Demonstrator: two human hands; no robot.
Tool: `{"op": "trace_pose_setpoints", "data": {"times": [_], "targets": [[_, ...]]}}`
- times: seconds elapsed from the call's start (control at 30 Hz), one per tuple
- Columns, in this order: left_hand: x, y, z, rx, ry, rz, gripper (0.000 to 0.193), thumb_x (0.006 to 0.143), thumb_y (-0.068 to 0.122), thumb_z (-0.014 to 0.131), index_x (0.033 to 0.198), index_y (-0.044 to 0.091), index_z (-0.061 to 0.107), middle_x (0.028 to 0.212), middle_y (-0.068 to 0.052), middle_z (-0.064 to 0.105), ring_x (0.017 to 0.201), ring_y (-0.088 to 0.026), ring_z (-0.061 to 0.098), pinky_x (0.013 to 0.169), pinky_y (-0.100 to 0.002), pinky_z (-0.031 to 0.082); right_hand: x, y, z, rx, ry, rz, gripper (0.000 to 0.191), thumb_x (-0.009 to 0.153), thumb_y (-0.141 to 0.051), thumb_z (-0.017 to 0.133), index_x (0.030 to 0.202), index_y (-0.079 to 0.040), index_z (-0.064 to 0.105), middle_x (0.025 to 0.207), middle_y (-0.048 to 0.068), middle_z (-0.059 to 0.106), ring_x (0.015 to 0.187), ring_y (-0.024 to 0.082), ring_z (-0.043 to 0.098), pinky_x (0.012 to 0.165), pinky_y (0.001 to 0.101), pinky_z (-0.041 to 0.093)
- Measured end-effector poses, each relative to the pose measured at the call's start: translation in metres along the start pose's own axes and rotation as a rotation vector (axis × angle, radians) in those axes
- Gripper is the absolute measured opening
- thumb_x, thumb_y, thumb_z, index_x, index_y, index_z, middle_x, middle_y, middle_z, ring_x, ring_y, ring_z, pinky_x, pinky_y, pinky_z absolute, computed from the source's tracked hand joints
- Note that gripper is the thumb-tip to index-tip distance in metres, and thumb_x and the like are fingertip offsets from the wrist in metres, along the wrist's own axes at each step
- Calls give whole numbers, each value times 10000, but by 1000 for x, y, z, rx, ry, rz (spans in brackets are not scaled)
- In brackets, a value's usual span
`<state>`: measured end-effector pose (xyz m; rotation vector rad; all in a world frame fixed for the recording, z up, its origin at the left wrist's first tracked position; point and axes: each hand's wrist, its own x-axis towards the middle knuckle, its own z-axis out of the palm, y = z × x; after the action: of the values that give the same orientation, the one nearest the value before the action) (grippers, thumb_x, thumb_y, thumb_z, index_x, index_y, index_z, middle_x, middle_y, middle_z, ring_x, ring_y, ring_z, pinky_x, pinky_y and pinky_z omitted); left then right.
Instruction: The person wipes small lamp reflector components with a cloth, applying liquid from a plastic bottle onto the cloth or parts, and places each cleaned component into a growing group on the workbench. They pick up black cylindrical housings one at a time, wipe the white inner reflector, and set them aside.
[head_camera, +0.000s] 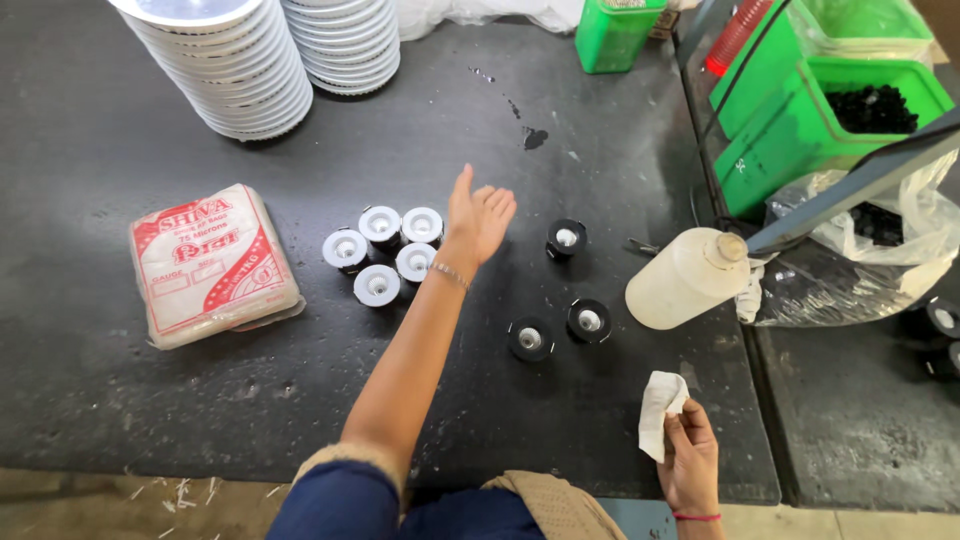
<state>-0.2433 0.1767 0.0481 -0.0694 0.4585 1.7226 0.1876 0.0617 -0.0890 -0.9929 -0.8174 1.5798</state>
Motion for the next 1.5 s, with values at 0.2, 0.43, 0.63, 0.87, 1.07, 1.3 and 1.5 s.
{"op": "trace_pose_setpoints", "data": {"times": [0.2,0.43,0.63,0.87,1.07,1.3,1.5], "targets": [[-10,-6,28,381,-226,53,746,1001,437,531,1542,-28,313,1561,-193,453,1401,-300,499,1170,-421,395,-6,1,2,-35,35,-41,204,1054,-26,533,1239,-58,610,1041,12,676,932,97,666,791,273,551],[-94,-43,-44,1031,-231,151,514,977,283,686,1383,-18,599,1345,-162,694,1238,-230,650,1074,-357,514,-14,-1,7,36,92,-35,226,1048,-44,527,1258,-58,609,1105,9,681,980,93,667,831,265,551],[-146,-55,-106,1604,-253,416,993,607,238,955,1437,21,456,1389,-151,595,1279,-310,551,1090,-411,421,-22,-10,19,76,40,38,223,1054,-57,565,1269,-43,619,1146,36,689,1012,110,673,859,276,549],[-134,-86,-125,1815,-141,661,788,662,205,953,1358,129,590,1362,-92,663,1295,-332,588,1117,-424,468,-19,-6,66,12,-1,103,228,1019,-53,584,1244,-42,620,1122,36,694,996,117,675,874,290,556],[-99,-53,-102,1815,104,897,867,696,107,887,1442,18,454,1428,-173,542,1345,-390,482,1109,-472,379,-34,-1,84,-75,-1,95,255,1008,-63,596,1258,-25,632,1077,21,683,967,110,655,857,281,531],[-139,-112,-86,1689,-253,790,825,787,164,845,1482,10,427,1462,-210,497,1387,-399,443,1168,-463,379,-40,6,76,-12,82,147,251,1010,-82,559,1253,-37,607,1115,29,696,990,119,672,850,299,535],[-105,-154,-75,1678,-107,737,859,591,269,950,1303,32,531,1248,-158,597,1207,-369,536,1024,-464,414,-41,3,73,-20,51,138,271,1021,-79,572,1287,-46,612,1118,25,691,989,105,662,847,291,531]]}}
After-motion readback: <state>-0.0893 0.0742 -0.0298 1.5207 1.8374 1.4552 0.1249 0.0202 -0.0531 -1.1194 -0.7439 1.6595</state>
